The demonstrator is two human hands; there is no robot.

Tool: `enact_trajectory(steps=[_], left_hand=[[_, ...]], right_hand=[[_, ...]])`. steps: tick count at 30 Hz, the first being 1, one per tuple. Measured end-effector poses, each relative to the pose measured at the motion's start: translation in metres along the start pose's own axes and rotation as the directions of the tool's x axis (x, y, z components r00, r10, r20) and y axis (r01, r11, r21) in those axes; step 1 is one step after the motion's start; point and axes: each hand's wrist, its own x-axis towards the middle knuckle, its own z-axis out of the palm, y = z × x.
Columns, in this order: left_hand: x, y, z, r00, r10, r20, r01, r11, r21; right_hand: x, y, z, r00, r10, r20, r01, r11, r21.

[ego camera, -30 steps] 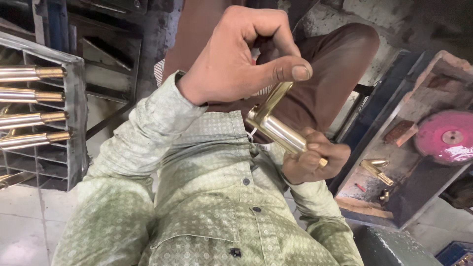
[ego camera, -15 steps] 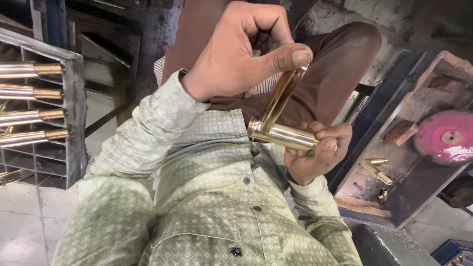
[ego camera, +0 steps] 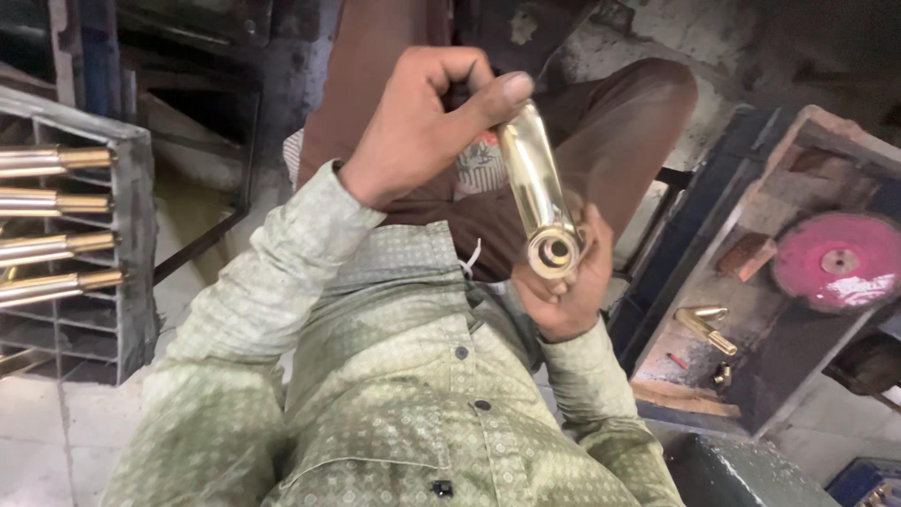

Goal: The person takes brass faucet components from a tray and polishes them using a stationary grinding machine, turning the faucets to reach different sides before placing them back into the tray.

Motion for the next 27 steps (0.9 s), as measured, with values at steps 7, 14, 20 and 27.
enact_trajectory(steps=[7, 14, 20, 27], left_hand=[[-0.006, -0.002, 0.004, 1.0, -0.011, -0.018, 0.01, 0.999, -0.045], [-0.009, 0.01, 0.008, 0.996, -0.086, -0.01, 0.085, 0.995, -0.051], [-0.011, 0.011, 0.011, 0.998, -0.051, 0.038, 0.055, 0.993, -0.105], [-0.022, -0.009, 0.014, 0.992, -0.112, 0.064, 0.119, 0.987, -0.109]], right_hand=[[0.006, 0.005, 0.002, 0.992, 0.111, 0.061, -0.111, 0.994, 0.003], [0.009, 0.012, -0.013, 0.987, 0.09, 0.13, -0.109, 0.984, 0.142], [0.013, 0.014, -0.032, 0.965, 0.042, 0.259, -0.095, 0.976, 0.196], [0.014, 0.014, -0.007, 0.987, -0.041, 0.153, 0.024, 0.994, 0.108]])
